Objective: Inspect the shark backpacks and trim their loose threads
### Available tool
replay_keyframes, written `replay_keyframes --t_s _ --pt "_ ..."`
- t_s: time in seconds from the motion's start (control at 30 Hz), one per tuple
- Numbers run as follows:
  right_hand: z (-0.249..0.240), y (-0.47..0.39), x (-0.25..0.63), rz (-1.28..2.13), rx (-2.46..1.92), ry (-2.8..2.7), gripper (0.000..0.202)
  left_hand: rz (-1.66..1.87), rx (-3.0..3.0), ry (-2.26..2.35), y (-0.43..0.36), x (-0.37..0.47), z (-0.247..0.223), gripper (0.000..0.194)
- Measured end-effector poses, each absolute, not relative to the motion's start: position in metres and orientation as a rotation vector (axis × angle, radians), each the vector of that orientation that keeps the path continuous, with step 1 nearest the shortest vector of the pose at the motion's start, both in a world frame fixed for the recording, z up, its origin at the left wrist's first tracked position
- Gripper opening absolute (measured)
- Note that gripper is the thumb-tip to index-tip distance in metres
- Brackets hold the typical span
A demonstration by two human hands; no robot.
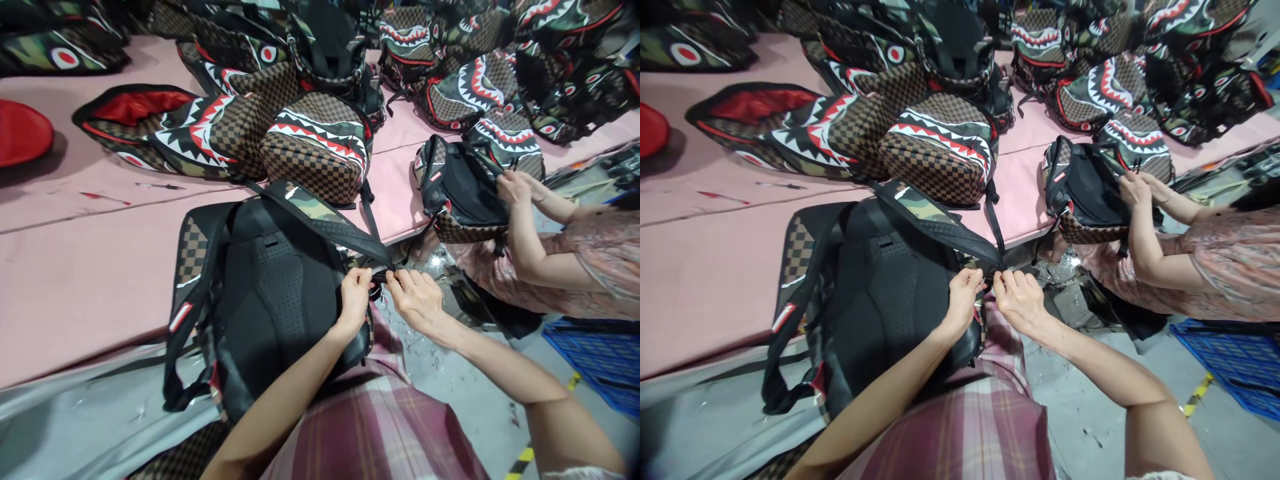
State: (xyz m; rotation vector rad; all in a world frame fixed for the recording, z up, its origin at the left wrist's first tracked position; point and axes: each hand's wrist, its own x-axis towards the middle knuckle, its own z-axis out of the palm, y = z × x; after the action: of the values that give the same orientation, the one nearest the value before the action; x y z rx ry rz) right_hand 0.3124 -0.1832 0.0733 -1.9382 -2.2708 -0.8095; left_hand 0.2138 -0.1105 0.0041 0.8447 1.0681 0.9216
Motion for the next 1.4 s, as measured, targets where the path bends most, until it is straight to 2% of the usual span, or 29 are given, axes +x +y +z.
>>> replay_keyframes --t_s 0.9,1.0,1.1,1.17,1.3,1.4 --pt "0.071 -0.174 0.306 -0.733 -2.013 -2.292 0.017 0.925 0.818 1.023 -0.109 0.213 -0.008 0.023" --pt "0.076 -0.173 0.317 -0.519 -2.059 -2.215 0.017 0.916 0.814 0.996 -0.108 0.209 -0.004 0.029" --pt "0.076 -0.174 0.339 -0.038 -1.985 -1.945 0.02 0.891 0.801 0.96 -0.106 0.204 0.002 0.049" --pt "0.066 -0.176 0.353 0.187 -1.926 -1.617 0.032 0.876 0.761 0.96 -0.104 0.201 0.006 0.06" --pt "0.02 -0.179 0.354 0.355 -1.969 -1.224 0.058 0.894 0.63 0.973 -0.103 0.199 0.008 0.056" --pt "-0.013 -0.175 0.336 0.496 -1.909 -1.142 0.058 0.891 0.605 0.955 -0.103 0.199 0.008 0.053"
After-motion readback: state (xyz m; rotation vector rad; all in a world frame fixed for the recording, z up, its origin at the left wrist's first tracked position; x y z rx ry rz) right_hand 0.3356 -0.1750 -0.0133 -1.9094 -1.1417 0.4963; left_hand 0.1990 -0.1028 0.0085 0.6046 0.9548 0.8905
